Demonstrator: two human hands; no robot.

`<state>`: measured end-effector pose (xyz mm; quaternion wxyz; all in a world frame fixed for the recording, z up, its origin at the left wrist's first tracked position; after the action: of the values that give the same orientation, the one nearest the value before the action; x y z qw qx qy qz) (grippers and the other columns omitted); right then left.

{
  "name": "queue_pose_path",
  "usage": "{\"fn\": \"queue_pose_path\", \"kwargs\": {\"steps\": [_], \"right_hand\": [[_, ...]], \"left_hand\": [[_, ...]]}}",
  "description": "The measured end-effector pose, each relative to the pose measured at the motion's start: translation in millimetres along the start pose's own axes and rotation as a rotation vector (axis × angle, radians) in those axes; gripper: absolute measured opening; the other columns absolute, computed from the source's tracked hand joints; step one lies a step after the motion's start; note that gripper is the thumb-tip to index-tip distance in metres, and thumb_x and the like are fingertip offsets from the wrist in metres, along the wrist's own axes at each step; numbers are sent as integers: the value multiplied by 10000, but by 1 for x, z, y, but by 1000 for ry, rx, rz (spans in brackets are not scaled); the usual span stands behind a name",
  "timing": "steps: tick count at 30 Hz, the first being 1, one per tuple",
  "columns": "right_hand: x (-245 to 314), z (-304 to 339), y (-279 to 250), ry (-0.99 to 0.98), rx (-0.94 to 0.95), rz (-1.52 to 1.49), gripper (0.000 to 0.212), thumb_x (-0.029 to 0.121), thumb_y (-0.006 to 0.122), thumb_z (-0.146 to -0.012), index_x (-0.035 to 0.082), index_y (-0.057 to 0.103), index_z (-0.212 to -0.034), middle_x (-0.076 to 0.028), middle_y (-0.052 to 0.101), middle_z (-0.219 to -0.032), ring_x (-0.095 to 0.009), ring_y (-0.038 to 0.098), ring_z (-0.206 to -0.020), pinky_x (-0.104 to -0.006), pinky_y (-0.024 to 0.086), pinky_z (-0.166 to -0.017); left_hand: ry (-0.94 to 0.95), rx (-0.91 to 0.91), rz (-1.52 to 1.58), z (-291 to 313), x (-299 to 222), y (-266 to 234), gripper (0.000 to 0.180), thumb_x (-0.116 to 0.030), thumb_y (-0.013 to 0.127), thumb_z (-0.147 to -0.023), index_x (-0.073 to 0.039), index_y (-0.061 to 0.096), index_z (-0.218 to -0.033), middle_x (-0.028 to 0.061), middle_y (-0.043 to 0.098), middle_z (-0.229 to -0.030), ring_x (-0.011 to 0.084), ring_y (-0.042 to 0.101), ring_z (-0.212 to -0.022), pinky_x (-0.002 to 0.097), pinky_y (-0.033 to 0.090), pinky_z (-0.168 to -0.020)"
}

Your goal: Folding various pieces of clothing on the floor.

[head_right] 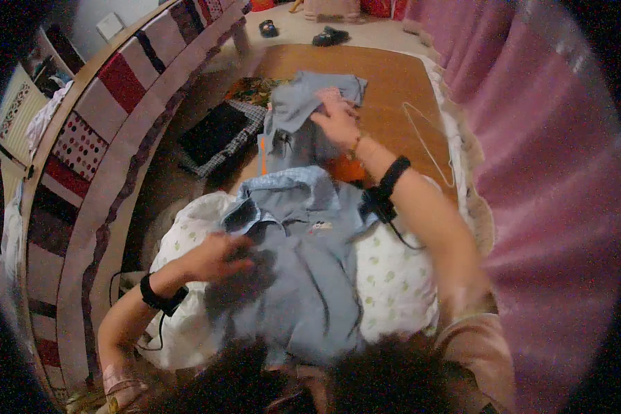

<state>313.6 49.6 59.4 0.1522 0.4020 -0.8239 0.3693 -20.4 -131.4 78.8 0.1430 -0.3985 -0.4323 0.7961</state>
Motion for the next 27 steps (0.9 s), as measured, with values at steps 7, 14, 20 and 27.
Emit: {"fn": "queue_pose_path", "kwargs": {"steps": [7, 14, 20, 27], "right_hand": [[123, -60, -65, 357, 107, -620, 409, 224, 549, -944, 28, 517, -1302, -98, 615, -1212, -242, 586, -1109, -376, 434, -995], [232, -95, -133, 168, 267, -1067, 353, 221, 476, -1004, 14, 514, -1288, -130, 590, -1238, -228, 581, -1080, -381, 464, -996], [259, -52, -157, -73, 114, -973, 291, 149, 449, -1001, 10, 572, -1225, -109, 616, -1144, -215, 583, -1040, -326, 456, -945], [245, 6, -166, 189, 516, -1576, 406, 278, 390, -983, 8, 578, -1221, -128, 638, -1191, -255, 617, -1069, -399, 440, -1024]], "left_hand": [[-2, -627, 278, -2, -12, -82, 409, -211, 698, -856, -19, 525, -1173, 142, 644, -1003, 229, 642, -904, 340, 505, -809], [216, -786, 616, -33, -21, -160, 783, -377, 755, -817, -17, 378, -1401, 142, 465, -1380, 248, 468, -1247, 348, 415, -1013], [436, -378, 934, -44, -94, -138, 487, -338, 705, -874, -4, 602, -1212, 38, 643, -1129, 114, 592, -1035, 267, 443, -946], [253, -518, 844, 2, -76, -130, 228, -265, 616, -953, -51, 623, -1033, -55, 603, -894, 26, 533, -813, 176, 434, -719]]}}
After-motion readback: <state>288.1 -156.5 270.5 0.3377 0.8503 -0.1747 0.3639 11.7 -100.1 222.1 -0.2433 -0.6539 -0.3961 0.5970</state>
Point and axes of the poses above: each hand's wrist, its own z-axis away from the middle knuckle, its own y-axis out of the palm, x = y × z, the point moved 4 cm from there along -z, towards the middle knuckle
